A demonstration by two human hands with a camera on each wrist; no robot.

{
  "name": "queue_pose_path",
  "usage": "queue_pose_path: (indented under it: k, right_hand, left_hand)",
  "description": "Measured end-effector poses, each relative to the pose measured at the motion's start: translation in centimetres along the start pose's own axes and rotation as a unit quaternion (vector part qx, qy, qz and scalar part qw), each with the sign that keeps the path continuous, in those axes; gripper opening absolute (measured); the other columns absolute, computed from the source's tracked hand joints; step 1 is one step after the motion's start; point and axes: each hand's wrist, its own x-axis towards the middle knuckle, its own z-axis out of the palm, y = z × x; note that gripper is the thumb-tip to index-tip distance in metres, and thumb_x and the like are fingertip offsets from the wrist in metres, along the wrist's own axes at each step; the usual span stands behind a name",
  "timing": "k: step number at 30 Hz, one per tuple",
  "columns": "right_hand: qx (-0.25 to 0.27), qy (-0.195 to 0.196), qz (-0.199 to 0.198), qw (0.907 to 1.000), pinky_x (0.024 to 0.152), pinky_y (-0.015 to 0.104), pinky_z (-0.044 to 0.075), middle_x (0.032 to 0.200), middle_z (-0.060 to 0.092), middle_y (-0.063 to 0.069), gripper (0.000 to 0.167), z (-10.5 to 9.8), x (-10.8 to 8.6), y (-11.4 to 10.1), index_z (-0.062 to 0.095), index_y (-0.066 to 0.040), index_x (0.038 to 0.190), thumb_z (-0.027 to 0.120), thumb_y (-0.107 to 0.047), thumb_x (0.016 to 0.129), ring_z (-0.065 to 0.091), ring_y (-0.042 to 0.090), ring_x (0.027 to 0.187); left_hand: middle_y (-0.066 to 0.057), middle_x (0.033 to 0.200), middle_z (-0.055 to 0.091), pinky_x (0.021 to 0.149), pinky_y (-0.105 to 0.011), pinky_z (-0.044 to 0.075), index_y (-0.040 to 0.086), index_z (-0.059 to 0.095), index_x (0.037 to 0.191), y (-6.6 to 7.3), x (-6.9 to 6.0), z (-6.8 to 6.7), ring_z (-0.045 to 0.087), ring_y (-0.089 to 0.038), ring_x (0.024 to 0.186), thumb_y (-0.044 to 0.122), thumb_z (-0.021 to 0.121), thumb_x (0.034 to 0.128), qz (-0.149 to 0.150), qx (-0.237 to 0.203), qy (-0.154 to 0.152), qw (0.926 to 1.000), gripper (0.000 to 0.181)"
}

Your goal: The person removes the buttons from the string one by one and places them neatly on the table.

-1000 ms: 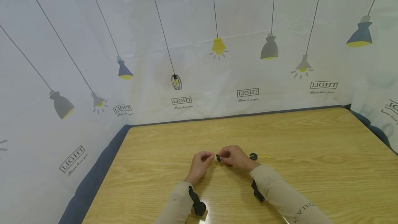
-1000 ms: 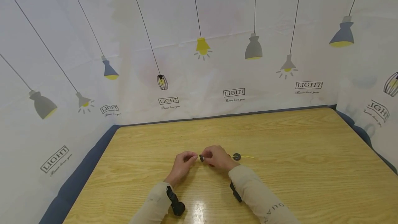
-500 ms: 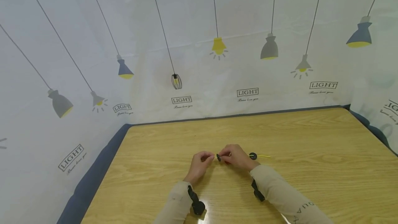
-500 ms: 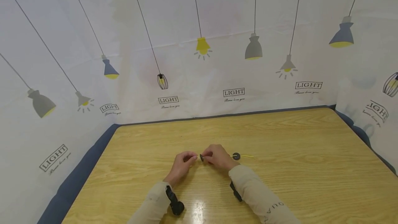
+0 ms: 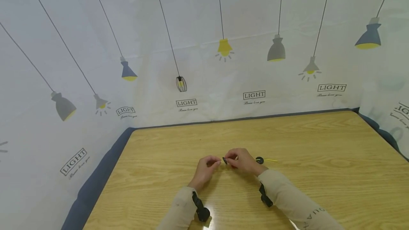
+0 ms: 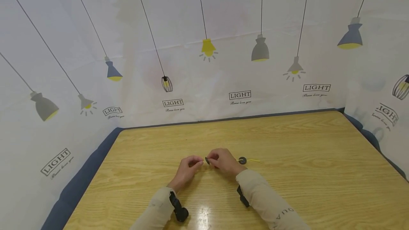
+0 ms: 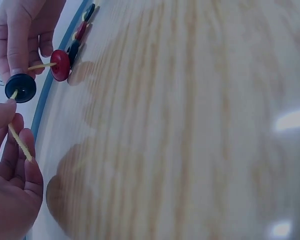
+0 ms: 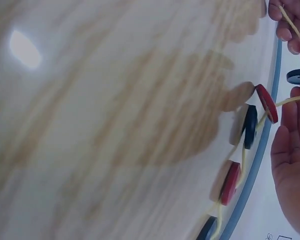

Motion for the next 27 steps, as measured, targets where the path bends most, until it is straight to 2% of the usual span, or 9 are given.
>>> queue_pose_path:
  k: [3,7,10,15,18,24,27]
  right_hand:
    - [0.003,0.003,0.005,1.0,0.058,0.022,0.044,0.074,0.061,-0.003,0.006,-0.3,0.0,-0.3,0.065,-0.007,0.084,0.06,-0.007,0.084,0.052,0.007,0.066]
    - [0.01,0.009,0.013,0.9998,0.057,0.022,0.044,0.074,0.061,-0.002,0.006,-0.4,-0.1,-0.5,0.065,-0.006,0.084,0.059,-0.008,0.084,0.053,0.009,0.065]
    - [0.017,0.014,0.019,0.9996,0.056,0.022,0.044,0.075,0.061,-0.002,0.006,-0.4,-0.1,-0.5,0.065,-0.007,0.084,0.059,-0.009,0.085,0.053,0.01,0.065]
    - [0.025,0.02,0.027,0.9991,0.058,0.024,0.045,0.076,0.062,-0.002,0.007,-0.4,-0.1,-0.4,0.065,-0.007,0.084,0.059,-0.011,0.085,0.054,0.011,0.067]
    - [0.028,0.023,0.031,0.9988,0.059,0.025,0.045,0.077,0.062,-0.002,0.008,-0.4,-0.1,-0.4,0.065,-0.008,0.084,0.059,-0.011,0.085,0.054,0.01,0.068]
    - [0.028,0.025,0.026,0.999,0.061,0.025,0.045,0.078,0.062,-0.002,0.008,-0.6,-0.1,-0.5,0.065,-0.007,0.084,0.058,-0.011,0.085,0.055,0.011,0.07]
    - [0.029,0.021,0.027,0.999,0.062,0.025,0.045,0.079,0.062,-0.003,0.008,-0.6,-0.2,-0.6,0.065,-0.008,0.086,0.058,-0.011,0.086,0.055,0.011,0.071]
  left_hand:
    - [-0.006,0.086,0.061,0.069,-0.028,0.043,0.001,0.064,0.09,-1.5,0.6,0.4,0.054,-0.015,0.078,0.013,0.06,0.0847,-0.001,0.003,0.002,1.0,0.014]
    - [-0.004,0.084,0.06,0.066,-0.025,0.045,0.001,0.064,0.091,-1.8,0.7,0.7,0.054,-0.011,0.074,0.015,0.061,0.0842,-0.006,-0.008,0.003,0.9999,0.016]
    - [-0.007,0.083,0.06,0.063,-0.024,0.045,-0.001,0.063,0.092,-1.4,0.6,0.8,0.054,-0.013,0.072,0.012,0.06,0.0841,-0.006,-0.024,0.002,0.9997,0.015]
    - [-0.015,0.082,0.058,0.064,-0.026,0.044,-0.008,0.059,0.095,0.6,-0.2,0.8,0.054,-0.02,0.073,0.003,0.058,0.0833,0.005,-0.046,0.001,0.9989,0.016]
    - [-0.017,0.083,0.058,0.067,-0.027,0.044,-0.009,0.058,0.099,1.6,-0.5,0.7,0.054,-0.023,0.076,0.002,0.057,0.0836,0.009,-0.041,-0.003,0.9991,0.019]
    - [-0.016,0.09,0.059,0.073,-0.032,0.046,-0.006,0.055,0.108,2.0,-0.5,0.9,0.056,-0.026,0.084,0.005,0.059,0.0838,-0.004,-0.031,-0.019,0.9993,0.027]
    - [-0.017,0.094,0.057,0.076,-0.036,0.046,-0.005,0.054,0.11,2.0,-0.4,1.0,0.055,-0.028,0.088,0.007,0.061,0.0831,-0.001,-0.036,-0.022,0.9991,0.03]
